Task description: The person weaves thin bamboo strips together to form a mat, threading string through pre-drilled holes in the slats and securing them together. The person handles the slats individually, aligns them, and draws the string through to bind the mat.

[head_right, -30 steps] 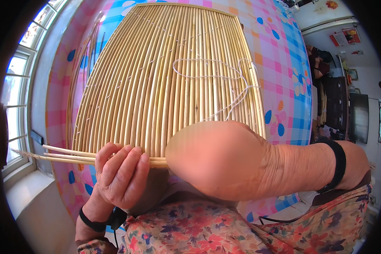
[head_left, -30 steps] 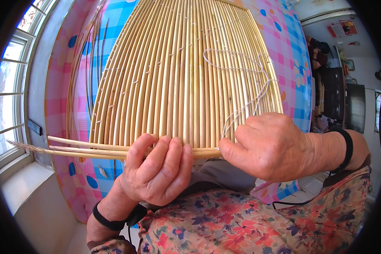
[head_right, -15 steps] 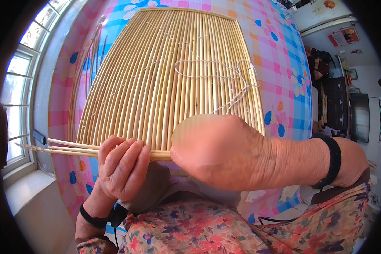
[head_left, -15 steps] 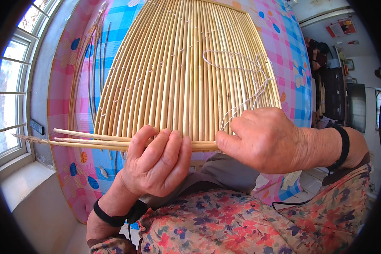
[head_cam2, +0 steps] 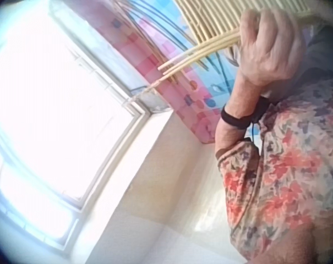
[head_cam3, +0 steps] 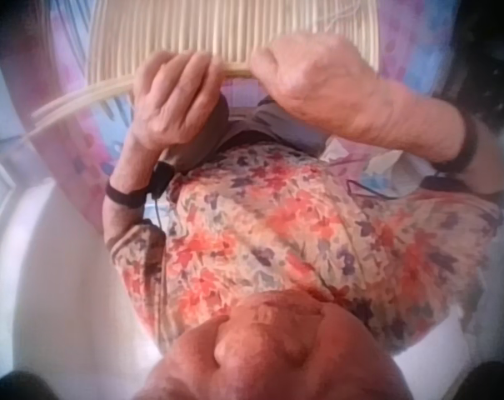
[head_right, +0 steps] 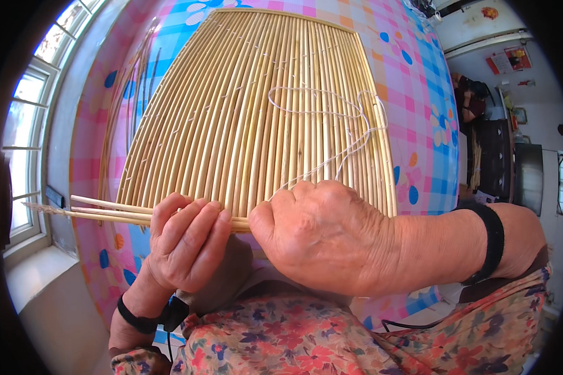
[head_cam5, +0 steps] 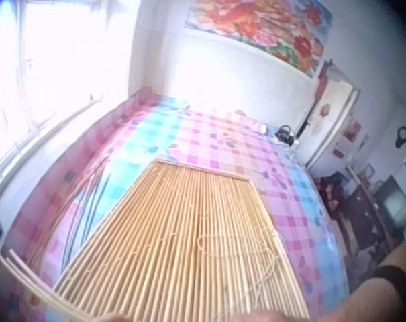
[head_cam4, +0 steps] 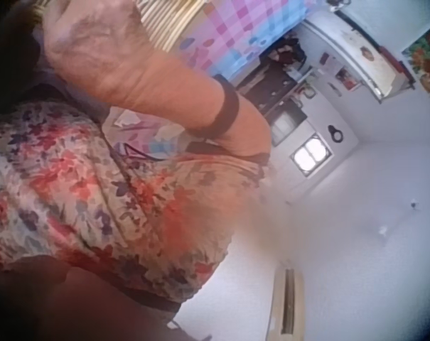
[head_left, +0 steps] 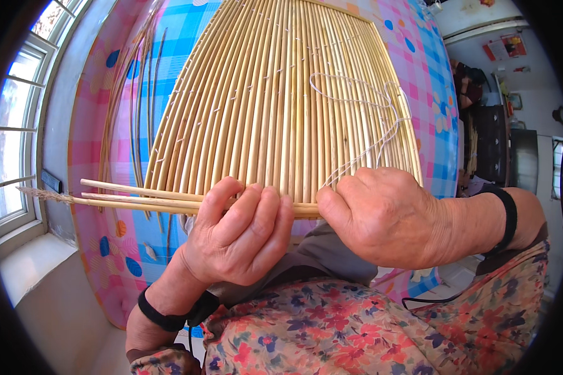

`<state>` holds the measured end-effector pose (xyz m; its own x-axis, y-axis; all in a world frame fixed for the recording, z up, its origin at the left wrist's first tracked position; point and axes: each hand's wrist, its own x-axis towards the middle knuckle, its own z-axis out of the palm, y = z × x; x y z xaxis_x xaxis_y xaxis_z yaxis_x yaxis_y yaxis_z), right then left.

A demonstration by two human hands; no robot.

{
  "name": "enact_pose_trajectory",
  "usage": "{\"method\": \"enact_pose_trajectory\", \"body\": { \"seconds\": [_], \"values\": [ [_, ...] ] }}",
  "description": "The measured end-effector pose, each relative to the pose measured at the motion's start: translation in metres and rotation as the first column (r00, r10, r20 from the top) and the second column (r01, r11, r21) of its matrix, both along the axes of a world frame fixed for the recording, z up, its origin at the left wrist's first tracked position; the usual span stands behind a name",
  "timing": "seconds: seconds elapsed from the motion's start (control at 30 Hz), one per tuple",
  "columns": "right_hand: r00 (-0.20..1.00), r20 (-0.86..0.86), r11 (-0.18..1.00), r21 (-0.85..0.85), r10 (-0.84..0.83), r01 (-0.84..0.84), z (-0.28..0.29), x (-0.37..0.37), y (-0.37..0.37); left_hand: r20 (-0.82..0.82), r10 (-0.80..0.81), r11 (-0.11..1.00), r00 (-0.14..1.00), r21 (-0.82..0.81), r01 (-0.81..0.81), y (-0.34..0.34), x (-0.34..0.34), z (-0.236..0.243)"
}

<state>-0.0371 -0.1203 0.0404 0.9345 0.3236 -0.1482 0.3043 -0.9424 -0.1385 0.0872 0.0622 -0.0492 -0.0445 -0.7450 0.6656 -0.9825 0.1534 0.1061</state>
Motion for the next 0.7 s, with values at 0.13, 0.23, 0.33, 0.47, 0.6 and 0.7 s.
{"method": "enact_pose_trajectory", "body": {
  "seconds": [0.13,0.23,0.33,0.47,0.6,0.7],
  "values": [
    [0.999,0.051,0.998,0.059,-0.012,0.009,-0.008,0.006,0.006,-0.004,-0.002,1.0,1.0,-0.006,0.002,-0.001,0.0,-0.003],
    [0.997,0.073,0.998,0.054,-0.017,0.013,-0.009,0.01,0.011,-0.016,-0.014,0.999,1.0,-0.035,0.013,-0.002,0.006,-0.003],
    [0.997,0.073,1.0,-0.009,0.021,-0.021,-0.015,0.01,0.012,-0.042,-0.013,0.999,0.999,-0.049,0.011,-0.003,0.004,-0.009],
    [0.985,0.17,0.999,-0.046,0.03,-0.022,-0.018,0.008,0.001,0.028,-0.007,0.999,1.0,-0.043,0.008,-0.012,0.006,-0.009],
    [0.792,0.589,0.984,0.033,-0.161,0.175,0.011,-0.019,-0.003,0.134,-0.021,0.995,0.991,-0.099,0.034,-0.019,0.006,0.009],
    [0.63,0.67,0.919,0.308,-0.392,0.245,-0.005,-0.059,0.008,0.119,0.031,0.992,0.992,-0.126,-0.015,-0.021,0.009,0.025]
  ]
}}
